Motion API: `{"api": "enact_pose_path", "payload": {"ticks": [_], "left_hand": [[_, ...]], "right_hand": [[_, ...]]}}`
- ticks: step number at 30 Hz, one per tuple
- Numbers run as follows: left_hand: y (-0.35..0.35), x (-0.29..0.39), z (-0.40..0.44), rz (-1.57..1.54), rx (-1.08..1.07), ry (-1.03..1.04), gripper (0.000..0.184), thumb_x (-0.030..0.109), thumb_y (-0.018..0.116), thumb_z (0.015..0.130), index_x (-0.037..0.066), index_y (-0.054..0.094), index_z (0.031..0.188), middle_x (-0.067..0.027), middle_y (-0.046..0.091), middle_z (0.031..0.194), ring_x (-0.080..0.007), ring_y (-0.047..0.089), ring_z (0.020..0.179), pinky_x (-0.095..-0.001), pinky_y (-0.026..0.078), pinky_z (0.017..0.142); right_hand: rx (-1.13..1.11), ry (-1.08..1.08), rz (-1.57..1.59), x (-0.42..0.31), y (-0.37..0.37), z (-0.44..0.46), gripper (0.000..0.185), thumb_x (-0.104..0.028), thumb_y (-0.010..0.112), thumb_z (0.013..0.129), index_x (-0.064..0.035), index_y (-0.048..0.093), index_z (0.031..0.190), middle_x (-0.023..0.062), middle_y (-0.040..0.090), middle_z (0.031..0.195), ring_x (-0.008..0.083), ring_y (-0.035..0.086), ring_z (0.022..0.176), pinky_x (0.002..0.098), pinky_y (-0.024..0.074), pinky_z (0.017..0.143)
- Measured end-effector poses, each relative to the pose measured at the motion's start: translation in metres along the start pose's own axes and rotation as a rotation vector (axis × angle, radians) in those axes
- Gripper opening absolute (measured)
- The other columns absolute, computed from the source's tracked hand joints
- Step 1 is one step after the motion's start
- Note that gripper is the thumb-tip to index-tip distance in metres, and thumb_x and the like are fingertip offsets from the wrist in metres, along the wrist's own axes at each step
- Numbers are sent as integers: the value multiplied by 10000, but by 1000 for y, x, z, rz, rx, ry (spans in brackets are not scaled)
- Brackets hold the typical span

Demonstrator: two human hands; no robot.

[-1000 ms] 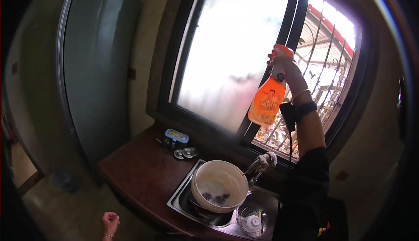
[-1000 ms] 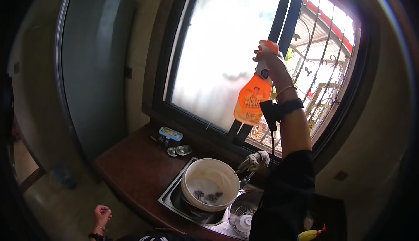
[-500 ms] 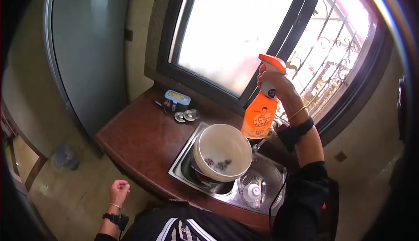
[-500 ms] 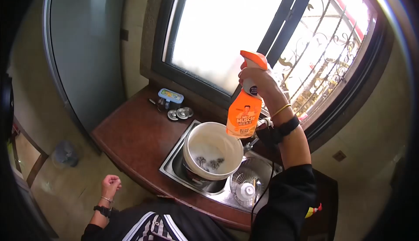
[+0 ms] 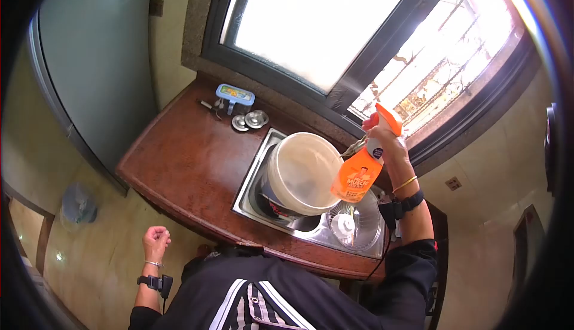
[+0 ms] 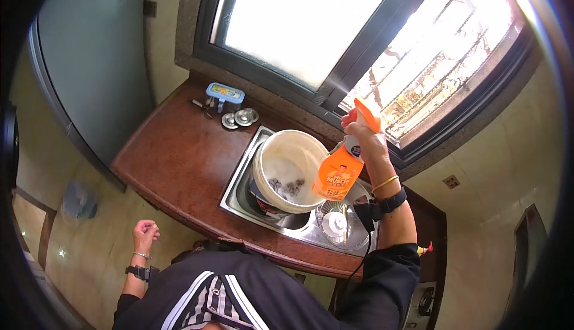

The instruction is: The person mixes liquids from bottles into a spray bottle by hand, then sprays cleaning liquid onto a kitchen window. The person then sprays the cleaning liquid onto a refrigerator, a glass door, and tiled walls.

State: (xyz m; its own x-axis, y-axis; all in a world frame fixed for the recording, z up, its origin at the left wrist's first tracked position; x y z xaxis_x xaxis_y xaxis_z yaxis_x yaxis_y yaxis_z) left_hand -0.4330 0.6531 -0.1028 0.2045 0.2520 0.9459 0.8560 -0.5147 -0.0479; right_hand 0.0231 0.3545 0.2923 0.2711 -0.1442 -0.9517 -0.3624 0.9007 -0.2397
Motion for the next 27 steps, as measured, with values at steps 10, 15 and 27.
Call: {"api": "enact_pose_path", "payload": {"ticks": [10, 15, 27], "left_hand": [[33, 16, 31, 24, -118, 46, 120, 63, 685, 822, 23, 609, 906, -51, 645, 717, -115, 623, 570, -252, 517, 512], [30, -9, 38, -43, -115, 59, 110, 56, 684, 811, 18, 599, 871, -56, 642, 694, -113, 617, 550, -256, 509, 492], [-9, -33, 42, -1, -37, 160, 115, 114, 686, 851, 83, 639, 951, -15, 648, 764, -91, 600, 590, -227, 471, 485]], "right_hand": [[192, -322, 58, -166, -53, 80, 660, 61, 602, 647, -58, 511, 1290, 69, 572, 860, 188, 600, 706, 317, 507, 618], [235, -527, 25, -233, -45, 96, 696, 59, 600, 643, -69, 484, 1317, 83, 592, 911, 206, 635, 773, 325, 529, 622], [277, -852, -19, -440, -24, 123, 556, 81, 581, 659, -27, 535, 1203, 102, 597, 832, 207, 629, 689, 345, 516, 606]]}}
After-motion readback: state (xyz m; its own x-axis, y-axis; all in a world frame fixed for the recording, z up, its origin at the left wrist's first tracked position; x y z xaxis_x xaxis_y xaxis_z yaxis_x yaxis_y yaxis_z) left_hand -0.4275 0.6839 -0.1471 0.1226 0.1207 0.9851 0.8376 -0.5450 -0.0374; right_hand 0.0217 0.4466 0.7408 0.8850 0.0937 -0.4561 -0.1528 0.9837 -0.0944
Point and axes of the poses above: each hand's wrist, its own z-axis towards the middle knuckle, its own y-axis out of the palm, x = y × z, the point moved 2 cm from there along z, towards the middle knuckle
